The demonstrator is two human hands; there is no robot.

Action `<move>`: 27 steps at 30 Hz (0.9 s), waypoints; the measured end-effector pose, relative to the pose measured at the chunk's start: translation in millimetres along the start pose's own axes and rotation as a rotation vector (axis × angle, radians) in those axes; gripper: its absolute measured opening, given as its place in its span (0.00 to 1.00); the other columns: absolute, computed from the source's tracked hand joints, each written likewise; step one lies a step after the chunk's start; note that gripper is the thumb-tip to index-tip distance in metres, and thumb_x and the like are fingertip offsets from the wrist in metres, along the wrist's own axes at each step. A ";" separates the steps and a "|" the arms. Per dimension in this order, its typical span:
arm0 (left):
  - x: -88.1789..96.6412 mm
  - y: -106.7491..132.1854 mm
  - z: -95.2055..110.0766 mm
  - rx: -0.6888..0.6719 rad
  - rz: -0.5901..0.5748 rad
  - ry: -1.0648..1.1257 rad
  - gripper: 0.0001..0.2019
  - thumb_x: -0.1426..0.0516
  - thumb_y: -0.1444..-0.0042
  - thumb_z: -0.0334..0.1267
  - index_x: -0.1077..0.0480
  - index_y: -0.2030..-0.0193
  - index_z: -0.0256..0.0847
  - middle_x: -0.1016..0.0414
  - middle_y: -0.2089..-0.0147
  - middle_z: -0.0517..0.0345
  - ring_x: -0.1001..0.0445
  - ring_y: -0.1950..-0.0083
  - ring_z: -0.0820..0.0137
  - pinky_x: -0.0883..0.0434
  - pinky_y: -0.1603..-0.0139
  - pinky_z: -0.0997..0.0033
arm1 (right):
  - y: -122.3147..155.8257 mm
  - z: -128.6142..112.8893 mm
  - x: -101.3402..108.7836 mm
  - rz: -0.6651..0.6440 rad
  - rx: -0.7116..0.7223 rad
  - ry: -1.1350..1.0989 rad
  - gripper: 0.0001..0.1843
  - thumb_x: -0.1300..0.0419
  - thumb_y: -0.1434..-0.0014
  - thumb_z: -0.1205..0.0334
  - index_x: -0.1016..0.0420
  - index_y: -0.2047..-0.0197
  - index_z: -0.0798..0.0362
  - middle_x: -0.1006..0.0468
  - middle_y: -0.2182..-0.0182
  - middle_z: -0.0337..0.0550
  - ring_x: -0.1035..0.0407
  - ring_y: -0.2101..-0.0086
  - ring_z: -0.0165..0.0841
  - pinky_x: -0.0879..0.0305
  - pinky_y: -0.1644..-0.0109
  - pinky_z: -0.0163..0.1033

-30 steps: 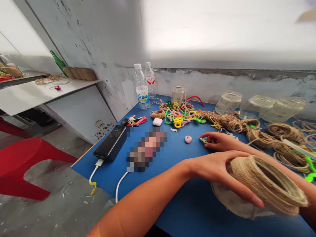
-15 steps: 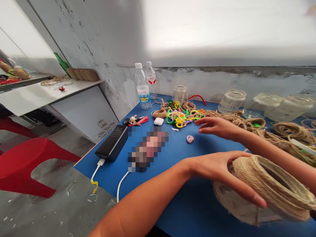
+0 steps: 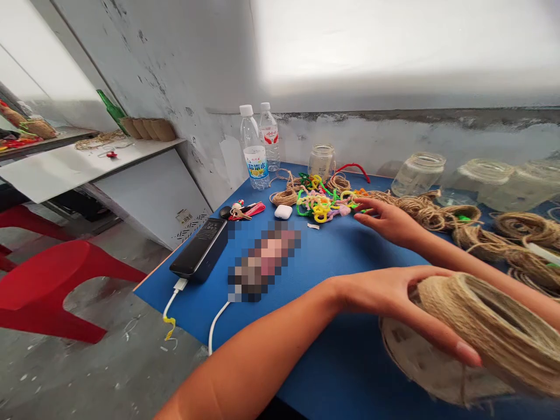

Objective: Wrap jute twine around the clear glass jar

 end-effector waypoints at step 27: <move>60.0 -0.8 -0.9 -0.550 0.742 0.260 0.32 0.34 0.57 0.45 0.34 0.45 0.42 0.26 0.47 0.52 0.27 0.48 0.65 0.34 0.41 0.61 | 175.9 46.1 36.0 0.064 -0.200 0.240 0.33 0.41 0.48 0.39 0.27 0.45 0.51 0.26 0.45 0.51 0.34 0.44 0.51 0.40 0.37 0.57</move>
Point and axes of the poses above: each hand's wrist, its own y-axis away from the middle knuckle, its own x-axis out of the back of the hand, z = x × y, the point moved 2 cm from there along -y, towards the middle knuckle
